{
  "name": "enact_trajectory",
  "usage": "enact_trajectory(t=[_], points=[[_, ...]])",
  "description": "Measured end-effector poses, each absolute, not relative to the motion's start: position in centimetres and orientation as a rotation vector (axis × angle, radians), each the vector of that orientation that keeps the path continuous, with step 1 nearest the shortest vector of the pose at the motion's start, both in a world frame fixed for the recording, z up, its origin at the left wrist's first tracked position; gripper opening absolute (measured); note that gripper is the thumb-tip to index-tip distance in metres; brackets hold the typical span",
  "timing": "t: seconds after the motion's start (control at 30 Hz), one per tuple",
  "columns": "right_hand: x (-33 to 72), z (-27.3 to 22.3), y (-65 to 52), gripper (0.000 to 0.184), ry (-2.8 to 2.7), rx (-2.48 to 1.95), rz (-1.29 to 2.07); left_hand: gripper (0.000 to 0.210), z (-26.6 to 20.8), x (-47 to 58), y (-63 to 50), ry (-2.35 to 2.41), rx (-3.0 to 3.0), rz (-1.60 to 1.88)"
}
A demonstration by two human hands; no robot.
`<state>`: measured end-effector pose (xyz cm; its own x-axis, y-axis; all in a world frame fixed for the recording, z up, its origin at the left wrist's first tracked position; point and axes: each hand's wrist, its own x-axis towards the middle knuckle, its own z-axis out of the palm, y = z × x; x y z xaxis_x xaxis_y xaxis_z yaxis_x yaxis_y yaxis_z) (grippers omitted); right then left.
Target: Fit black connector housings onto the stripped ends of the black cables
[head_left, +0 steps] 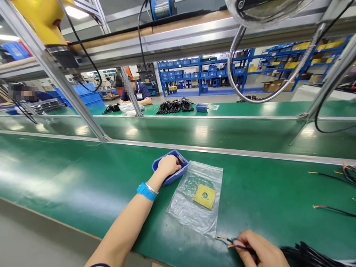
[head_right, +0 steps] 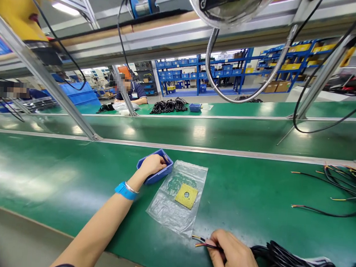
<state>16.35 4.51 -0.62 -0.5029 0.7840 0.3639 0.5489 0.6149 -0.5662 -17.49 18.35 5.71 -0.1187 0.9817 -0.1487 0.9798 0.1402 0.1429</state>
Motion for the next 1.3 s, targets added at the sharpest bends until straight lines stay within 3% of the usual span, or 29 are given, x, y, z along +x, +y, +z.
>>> enact_trajectory(t=[0.2, 0.43, 0.57, 0.67, 0.77, 0.9, 1.1, 1.3], points=[[16.4, -0.7, 4.5, 0.017, -2.237, -1.032, 0.464, 0.030, 5.9, -16.6, 18.0, 2.292, 1.889, 0.146], [16.3, -1.0, 4.4, 0.017, -2.250, -1.020, 0.402, 0.019, 8.4, -18.5, 15.7, 2.229, 1.858, 0.660], [15.9, -0.7, 4.5, 0.017, -2.226, -1.002, 0.369, 0.035, 9.7, -17.8, 13.0, 1.951, 1.840, 0.880], [15.9, -0.3, 4.5, 0.010, -2.179, -1.003, 0.376, 0.033, 8.9, -15.4, 11.4, 1.465, 1.704, 1.026], [15.9, 0.2, 4.3, 0.008, -2.114, -1.010, 0.380, 0.025, 7.0, -12.8, 10.7, 1.229, 1.625, 0.919], [15.9, 0.5, 4.1, 0.008, -2.036, -1.029, 0.358, 0.019, 4.9, -10.5, 11.0, 1.355, 1.823, 0.720], [15.8, 0.4, 4.2, 0.008, -1.995, -1.022, 0.341, 0.039, 4.2, -8.1, 11.5, 1.487, 2.108, 0.566], [15.9, 0.5, 4.1, 0.009, -1.973, -1.016, 0.369, 0.038, 4.3, -6.5, 12.1, 1.550, 2.260, 0.436]])
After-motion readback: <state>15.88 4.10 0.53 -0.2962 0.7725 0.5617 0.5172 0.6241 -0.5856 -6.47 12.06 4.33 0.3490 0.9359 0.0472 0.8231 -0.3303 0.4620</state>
